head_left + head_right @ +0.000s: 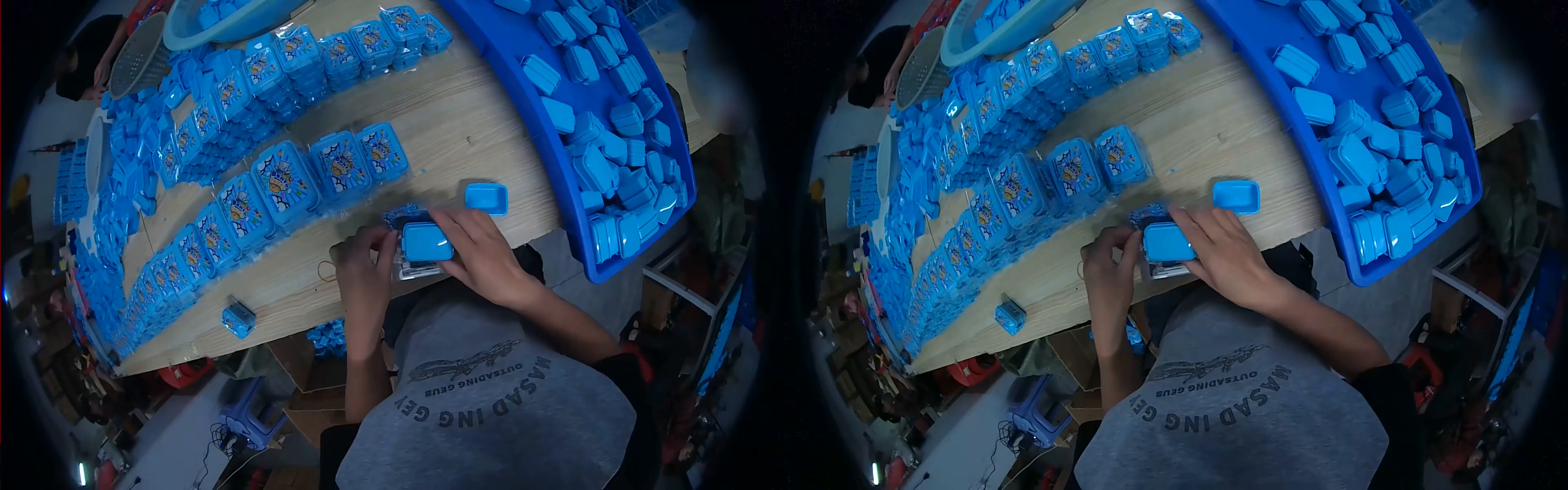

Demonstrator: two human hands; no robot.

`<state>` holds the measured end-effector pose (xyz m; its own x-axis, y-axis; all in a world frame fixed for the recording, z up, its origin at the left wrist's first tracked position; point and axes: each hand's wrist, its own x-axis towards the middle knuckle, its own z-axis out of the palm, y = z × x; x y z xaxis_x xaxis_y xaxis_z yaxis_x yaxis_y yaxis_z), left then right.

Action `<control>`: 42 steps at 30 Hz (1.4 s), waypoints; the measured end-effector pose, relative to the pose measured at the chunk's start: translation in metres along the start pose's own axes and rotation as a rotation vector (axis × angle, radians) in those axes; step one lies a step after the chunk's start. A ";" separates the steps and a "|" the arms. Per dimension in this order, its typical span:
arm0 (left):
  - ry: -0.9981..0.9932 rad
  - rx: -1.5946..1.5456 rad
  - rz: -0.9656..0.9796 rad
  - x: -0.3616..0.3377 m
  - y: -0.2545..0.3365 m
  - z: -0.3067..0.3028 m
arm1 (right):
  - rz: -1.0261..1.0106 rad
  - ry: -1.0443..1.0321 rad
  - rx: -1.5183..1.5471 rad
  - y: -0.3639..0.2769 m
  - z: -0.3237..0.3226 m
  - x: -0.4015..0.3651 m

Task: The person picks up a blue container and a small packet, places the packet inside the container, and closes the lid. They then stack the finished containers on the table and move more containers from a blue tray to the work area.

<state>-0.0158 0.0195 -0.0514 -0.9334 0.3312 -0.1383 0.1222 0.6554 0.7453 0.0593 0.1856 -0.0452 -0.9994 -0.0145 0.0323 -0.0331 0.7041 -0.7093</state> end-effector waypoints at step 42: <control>0.172 -0.624 0.181 -0.044 0.048 -0.032 | -0.145 0.140 0.502 -0.024 -0.062 -0.013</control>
<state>0.0208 0.0147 0.0112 -0.9634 0.2520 0.0915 0.1118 0.0675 0.9914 0.0740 0.2129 0.0145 -0.9740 0.0326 0.2241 -0.2067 0.2757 -0.9388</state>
